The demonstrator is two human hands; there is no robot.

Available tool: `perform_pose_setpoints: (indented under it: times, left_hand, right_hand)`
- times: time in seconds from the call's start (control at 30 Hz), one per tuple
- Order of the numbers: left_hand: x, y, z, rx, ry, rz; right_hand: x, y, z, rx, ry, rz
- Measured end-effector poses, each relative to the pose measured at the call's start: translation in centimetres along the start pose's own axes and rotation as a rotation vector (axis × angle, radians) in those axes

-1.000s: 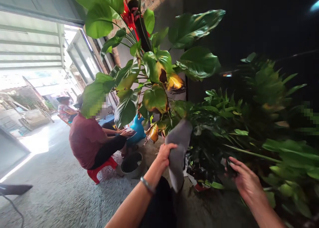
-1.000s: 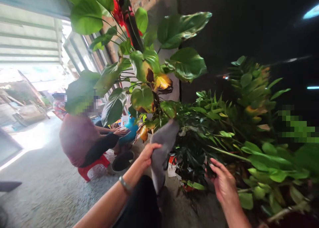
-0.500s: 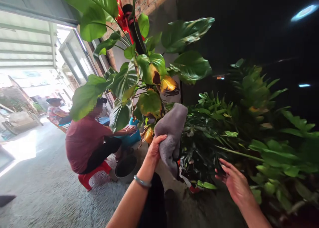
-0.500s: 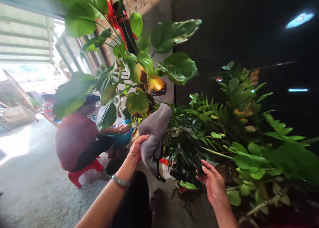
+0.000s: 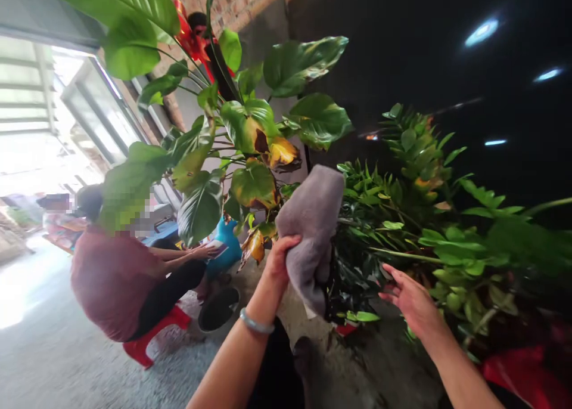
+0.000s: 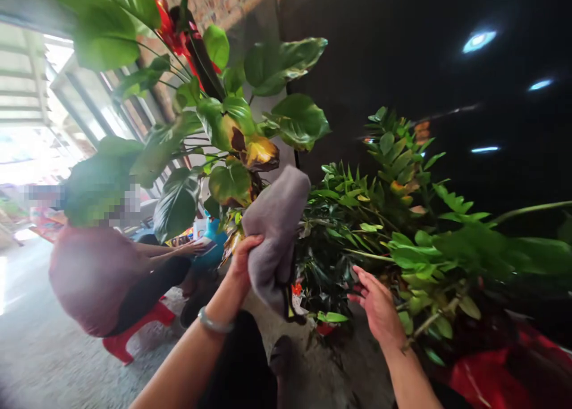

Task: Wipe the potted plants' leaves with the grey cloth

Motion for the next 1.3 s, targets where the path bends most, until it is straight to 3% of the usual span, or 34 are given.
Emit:
perform_pose_setpoints:
  times: [0.1, 0.2, 0.3, 0.37, 0.43, 0.5, 0.57, 0.63, 0.7, 0.8, 0.9, 1.0, 1.1, 1.2, 1.3]
  left_hand:
    - [0.9, -1.5, -3.4, 0.095, 0.103, -0.029]
    - [-1.2, 0.9, -8.1, 0.353, 0.302, -0.116]
    - [-4.6, 3.8, -10.2, 0.451, 0.502, -0.238]
    - [-5.6, 3.7, -9.0, 0.407, 0.513, -0.319]
    - [-4.8, 1.7, -6.4, 0.314, 0.394, -0.372]
    - [-2.8, -0.8, -3.9, 0.199, 0.234, -0.353]
    - [-0.6, -2.4, -2.8, 0.101, 0.118, -0.262]
    - [0.8, -2.4, -3.7, 0.111, 0.088, -0.153]
    - [0.7, -1.0, -5.9, 0.241, 0.153, -0.112]
    - [-1.9, 2.4, -9.0, 0.484, 0.372, -0.205]
    - [-4.3, 4.1, -8.6, 0.558, 0.491, -0.319]
    - [-3.5, 2.2, -4.7, 0.396, 0.314, -0.374]
    - [-0.6, -0.3, -1.7, 0.184, 0.080, -0.286]
    - [1.3, -1.0, -3.1, 0.210, 0.051, -0.210]
    - [0.5, 0.8, -6.6, 0.456, 0.177, -0.205]
  right_hand:
    - [0.2, -0.5, 0.2, 0.066, -0.029, -0.052]
    - [0.3, -0.2, 0.3, 0.062, -0.057, -0.001]
    - [0.4, 0.7, 0.3, 0.015, -0.070, 0.074]
    - [0.6, 1.0, 0.2, 0.019, -0.049, 0.069]
    - [0.7, 1.1, 0.2, 0.035, -0.031, 0.051]
    - [0.9, 1.1, 0.3, 0.027, -0.034, 0.045]
    - [0.9, 0.9, 0.5, 0.014, -0.033, 0.030]
    - [0.8, 0.8, 0.4, 0.025, -0.013, 0.001]
    - [0.7, 0.8, 0.5, 0.033, -0.008, -0.020]
    - [0.7, 1.2, 0.7, -0.016, -0.041, -0.005]
    - [0.9, 1.7, 0.9, -0.032, -0.062, 0.024]
    - [1.0, 1.6, 0.8, -0.006, -0.062, 0.051]
    - [0.8, 1.1, 0.7, 0.011, -0.085, 0.085]
    - [0.7, 0.8, 0.8, 0.036, -0.087, 0.084]
    - [0.8, 1.0, 1.0, -0.017, -0.077, 0.083]
Point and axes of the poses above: each hand's wrist, its own x-axis towards the middle knuckle, its own y-axis out of the back of the hand, z = x × y, the point moved 5 cm from there along x, towards the middle knuckle, and after that the axes turned 8 degrees about -x, right-handed, at the moved point
